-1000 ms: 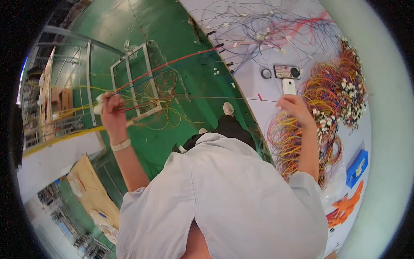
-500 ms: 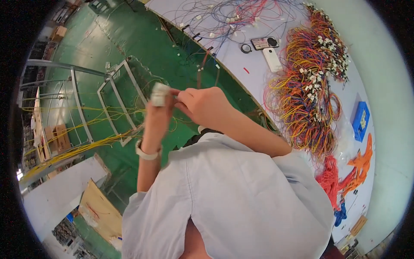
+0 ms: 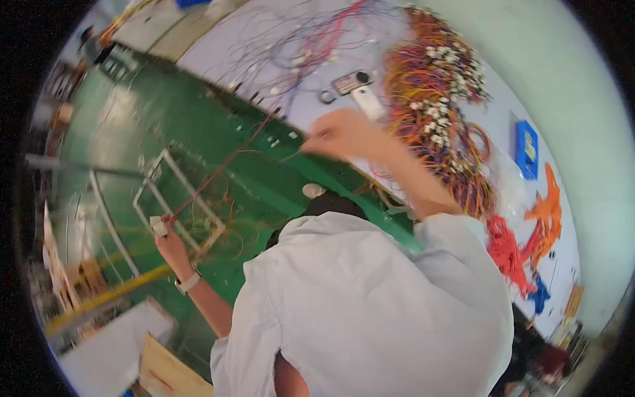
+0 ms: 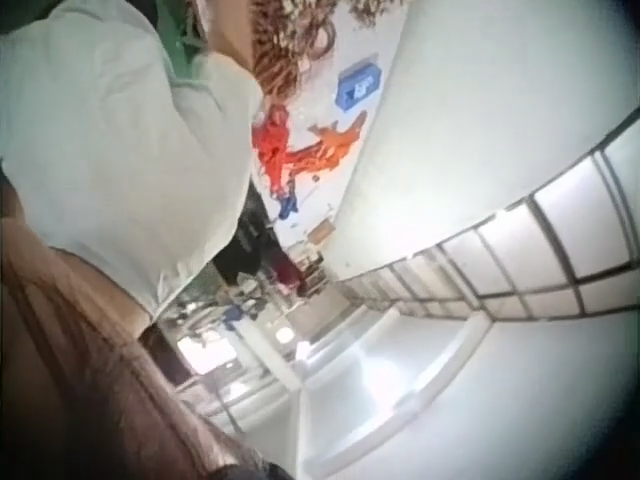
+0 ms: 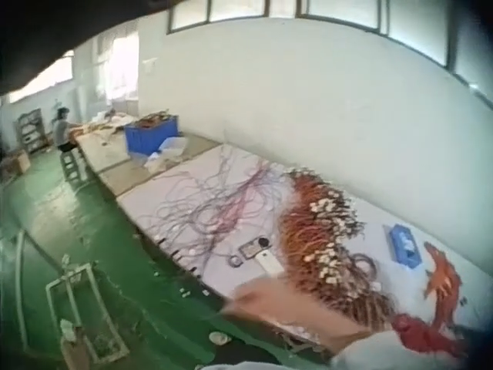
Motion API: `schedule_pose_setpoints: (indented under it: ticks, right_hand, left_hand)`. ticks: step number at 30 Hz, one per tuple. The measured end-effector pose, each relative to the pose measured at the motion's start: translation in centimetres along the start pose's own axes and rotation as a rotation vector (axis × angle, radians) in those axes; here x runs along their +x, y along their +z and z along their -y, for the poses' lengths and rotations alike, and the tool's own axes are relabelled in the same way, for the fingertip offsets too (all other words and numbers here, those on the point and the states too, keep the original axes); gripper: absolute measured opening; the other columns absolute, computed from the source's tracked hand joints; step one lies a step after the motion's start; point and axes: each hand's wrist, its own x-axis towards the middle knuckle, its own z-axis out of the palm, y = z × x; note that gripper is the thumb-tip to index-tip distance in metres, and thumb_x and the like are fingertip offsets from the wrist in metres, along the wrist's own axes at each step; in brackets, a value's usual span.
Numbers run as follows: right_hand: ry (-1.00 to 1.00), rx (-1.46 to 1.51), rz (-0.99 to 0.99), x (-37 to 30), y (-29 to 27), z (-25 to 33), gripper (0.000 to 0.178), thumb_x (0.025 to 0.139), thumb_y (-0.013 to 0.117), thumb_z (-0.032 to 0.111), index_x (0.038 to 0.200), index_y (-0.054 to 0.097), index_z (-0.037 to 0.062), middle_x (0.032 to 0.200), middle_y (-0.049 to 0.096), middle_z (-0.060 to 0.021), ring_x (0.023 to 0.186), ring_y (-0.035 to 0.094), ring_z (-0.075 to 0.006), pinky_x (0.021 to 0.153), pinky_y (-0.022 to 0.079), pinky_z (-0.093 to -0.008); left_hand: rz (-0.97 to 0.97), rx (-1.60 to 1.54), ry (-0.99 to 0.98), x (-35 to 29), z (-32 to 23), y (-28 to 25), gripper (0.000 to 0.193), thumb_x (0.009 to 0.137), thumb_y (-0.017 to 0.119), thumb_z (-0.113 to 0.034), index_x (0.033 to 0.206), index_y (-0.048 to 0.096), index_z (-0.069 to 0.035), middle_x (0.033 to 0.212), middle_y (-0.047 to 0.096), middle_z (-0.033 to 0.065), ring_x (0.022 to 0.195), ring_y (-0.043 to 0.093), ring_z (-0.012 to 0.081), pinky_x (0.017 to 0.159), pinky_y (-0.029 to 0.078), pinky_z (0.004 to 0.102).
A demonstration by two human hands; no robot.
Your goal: Assembling and taping electrical wiring harnesses in a factory setting.
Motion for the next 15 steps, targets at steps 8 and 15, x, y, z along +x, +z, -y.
schedule_pose_setpoints:
  ticks: [8, 15]
  right_hand:
    - [-0.391, -0.492, 0.002, 5.8, 11.3, 6.7, 0.009, 0.077, 0.058, 0.012, 0.076, 0.058, 0.0034, 0.073, 0.063, -0.0103, 0.065, 0.066, -0.0258, 0.049, 0.05, -0.039]
    - [-0.168, 0.042, -0.13, 2.8, 7.3, 2.4, 0.019, 0.087, 0.056, 0.023, 0.086, 0.059, 0.0041, 0.071, 0.063, -0.0122, 0.064, 0.063, -0.0292, 0.056, 0.049, -0.0405]
  left_hand:
    - [0.373, -0.038, 0.074, -3.0, -16.8, 10.1, 0.015, 0.088, 0.053, -0.007, 0.098, 0.062, 0.0, 0.088, 0.068, 0.0123, 0.08, 0.065, 0.0252, 0.069, 0.049, 0.0375]
    - [0.206, 0.012, 0.25, 1.2, -12.1, 11.8, 0.046, 0.099, 0.04, -0.038, 0.095, 0.061, 0.003, 0.074, 0.056, 0.0056, 0.068, 0.052, 0.0155, 0.059, 0.044, 0.0305]
